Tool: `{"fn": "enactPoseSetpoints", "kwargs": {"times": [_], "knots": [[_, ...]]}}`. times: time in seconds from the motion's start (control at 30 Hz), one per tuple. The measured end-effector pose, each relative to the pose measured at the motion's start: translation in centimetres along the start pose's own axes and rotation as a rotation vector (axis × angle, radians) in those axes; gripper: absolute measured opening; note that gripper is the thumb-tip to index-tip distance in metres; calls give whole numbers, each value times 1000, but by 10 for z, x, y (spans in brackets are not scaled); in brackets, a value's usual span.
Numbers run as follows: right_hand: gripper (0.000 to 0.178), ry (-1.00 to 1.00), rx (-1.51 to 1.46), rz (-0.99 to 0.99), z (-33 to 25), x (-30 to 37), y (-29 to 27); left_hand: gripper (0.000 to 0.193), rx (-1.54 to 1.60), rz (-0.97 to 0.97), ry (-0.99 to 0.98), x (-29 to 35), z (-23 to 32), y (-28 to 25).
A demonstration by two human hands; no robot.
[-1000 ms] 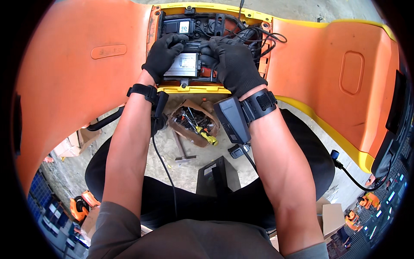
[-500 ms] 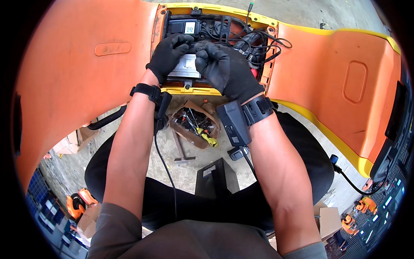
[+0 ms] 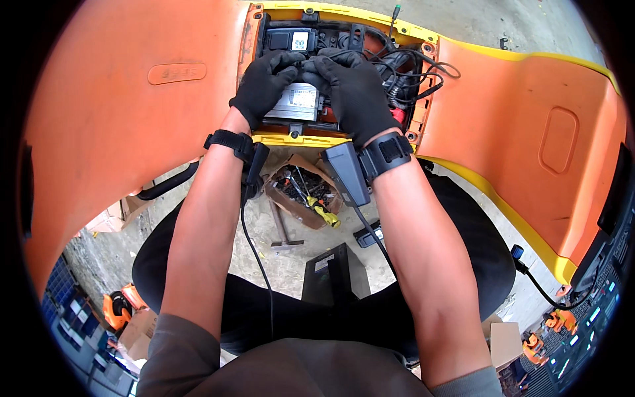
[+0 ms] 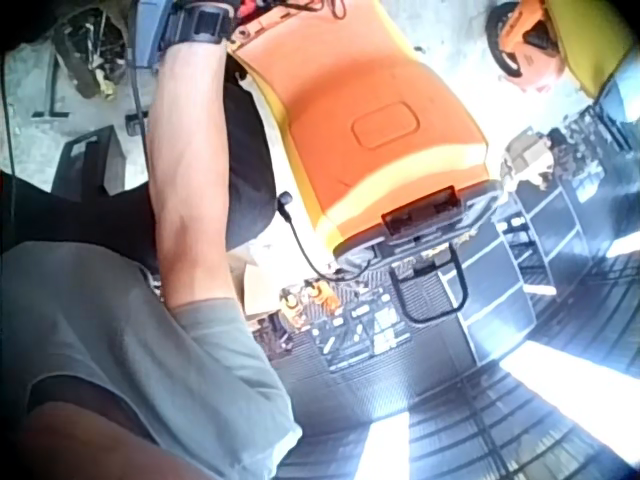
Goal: The person works on the wiring and electrical components inside the battery compartment of a motorcycle, connecting wires and arranging cables by hand.
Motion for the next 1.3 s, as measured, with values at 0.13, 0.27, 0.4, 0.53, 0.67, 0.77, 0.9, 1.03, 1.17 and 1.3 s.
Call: {"fn": "enactPoseSetpoints", "kwargs": {"times": [0.13,0.27,0.4,0.53,0.67,0.77,0.9,1.03,1.17,1.3], "knots": [[17,540,-301,126,17,-1,6,25,-73,23,34,3,3,-3],[15,566,-290,130,19,-3,8,26,-69,24,-12,4,3,-3],[12,543,-329,167,26,-4,9,25,-52,21,-6,2,1,-2],[13,536,-319,166,27,-4,10,24,-72,17,2,3,2,-4],[13,520,-418,131,26,-2,8,22,62,-15,-35,4,3,-2],[13,505,-517,127,33,1,15,20,99,-21,27,3,4,-5],[15,538,-634,187,34,5,18,27,243,-97,-92,5,3,-3],[16,556,-676,202,38,6,17,28,264,-109,-116,5,5,-1],[16,491,-594,148,47,7,13,27,210,-111,-91,3,4,0],[16,568,-845,96,50,13,11,25,118,-94,-44,3,0,-1]]}}
Point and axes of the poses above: each hand's wrist, its own x-axis away from the middle knuckle, its own y-axis out of the palm, z = x × y, the point moved 6 cm from there along -x, towards the middle knuckle, and after that the axes turned 1 degree about x, right-handed, at the moved point
